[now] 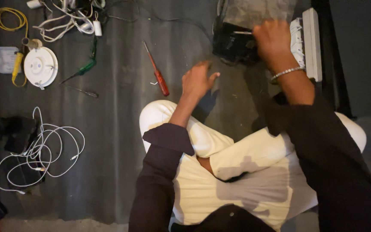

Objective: The person sits on the floor and handles a black circular device cover, repeatedly pressing and rotating it. They then use a screwdriver to work on a small white electronic component with visible circuitry, manipulating it with both hands.

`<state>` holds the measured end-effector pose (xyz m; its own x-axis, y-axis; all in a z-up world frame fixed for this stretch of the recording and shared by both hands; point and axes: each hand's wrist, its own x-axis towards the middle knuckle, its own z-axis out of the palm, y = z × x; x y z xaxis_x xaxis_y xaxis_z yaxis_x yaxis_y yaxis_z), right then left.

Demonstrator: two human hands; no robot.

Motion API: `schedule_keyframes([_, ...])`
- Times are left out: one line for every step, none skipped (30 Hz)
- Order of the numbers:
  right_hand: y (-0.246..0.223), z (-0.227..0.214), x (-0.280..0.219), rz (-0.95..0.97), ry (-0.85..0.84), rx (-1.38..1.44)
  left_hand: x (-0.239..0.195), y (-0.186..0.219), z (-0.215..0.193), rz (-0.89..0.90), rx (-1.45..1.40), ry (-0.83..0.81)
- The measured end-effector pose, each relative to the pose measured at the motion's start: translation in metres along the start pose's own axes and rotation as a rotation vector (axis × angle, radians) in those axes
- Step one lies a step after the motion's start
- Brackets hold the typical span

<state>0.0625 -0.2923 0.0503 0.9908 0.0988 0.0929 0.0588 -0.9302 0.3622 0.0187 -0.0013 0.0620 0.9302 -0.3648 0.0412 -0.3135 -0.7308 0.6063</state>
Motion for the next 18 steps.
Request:
schedule_keyframes([0.001,-0.002,-0.001,-0.008,-0.028,-0.004,0.001,-0.004,0.004,0.018,-0.023,0.007])
schedule_keyframes([0.0,-0.003,0.0,-0.019,-0.026,0.019,0.002,-0.007,0.007,0.036,-0.046,0.014])
schedule_keyframes([0.0,-0.005,0.0,-0.027,-0.027,0.042,0.002,-0.008,0.01,0.056,-0.069,0.016])
schedule_keyframes([0.0,-0.007,-0.001,-0.034,-0.028,0.066,0.003,-0.009,0.012,0.061,-0.076,0.024])
schedule_keyframes([-0.004,-0.009,-0.003,-0.042,0.019,0.054,0.002,-0.011,0.012,0.061,-0.078,0.032])
schedule_keyframes([-0.008,-0.011,-0.006,-0.049,0.066,0.043,0.001,-0.012,0.012,0.061,-0.08,0.041])
schedule_keyframes([-0.011,-0.016,-0.009,-0.058,0.114,0.031,0.0,-0.014,0.01,0.083,-0.088,0.053])
schedule_keyframes([-0.014,-0.021,-0.01,-0.024,0.081,0.043,-0.001,-0.016,0.008,0.104,-0.095,0.065])
schedule_keyframes([-0.014,-0.026,-0.012,0.015,0.044,0.052,-0.002,-0.017,0.008,0.129,-0.105,0.073])
schedule_keyframes([-0.016,-0.031,-0.015,0.053,0.008,0.062,-0.003,-0.016,0.008,0.091,-0.113,0.05])
schedule_keyframes([-0.018,-0.037,-0.018,0.069,0.002,0.07,-0.004,-0.016,0.006,0.055,-0.119,0.031])
schedule_keyframes([-0.022,-0.043,-0.024,0.085,-0.004,0.078,-0.003,-0.015,0.003,0.019,-0.125,0.011])
schedule_keyframes([-0.029,-0.047,-0.029,0.101,-0.012,0.086,-0.003,-0.014,0.001,0.003,-0.146,0.015])
schedule_keyframes([-0.038,-0.05,-0.032,0.089,0.134,0.084,-0.001,-0.013,-0.001,-0.012,-0.166,0.019])
schedule_keyframes([-0.046,-0.051,-0.033,0.077,0.282,0.081,0.001,-0.012,-0.002,-0.027,-0.187,0.025])
schedule_keyframes([-0.049,-0.052,-0.031,0.065,0.43,0.078,0.003,-0.011,-0.003,-0.014,-0.203,0.055])
schedule_keyframes([-0.054,-0.052,-0.029,0.066,0.432,0.065,0.003,-0.01,-0.005,-0.002,-0.218,0.083])
schedule_keyframes([-0.06,-0.051,-0.026,0.067,0.434,0.053,0.004,-0.01,-0.006,0.009,-0.234,0.111])
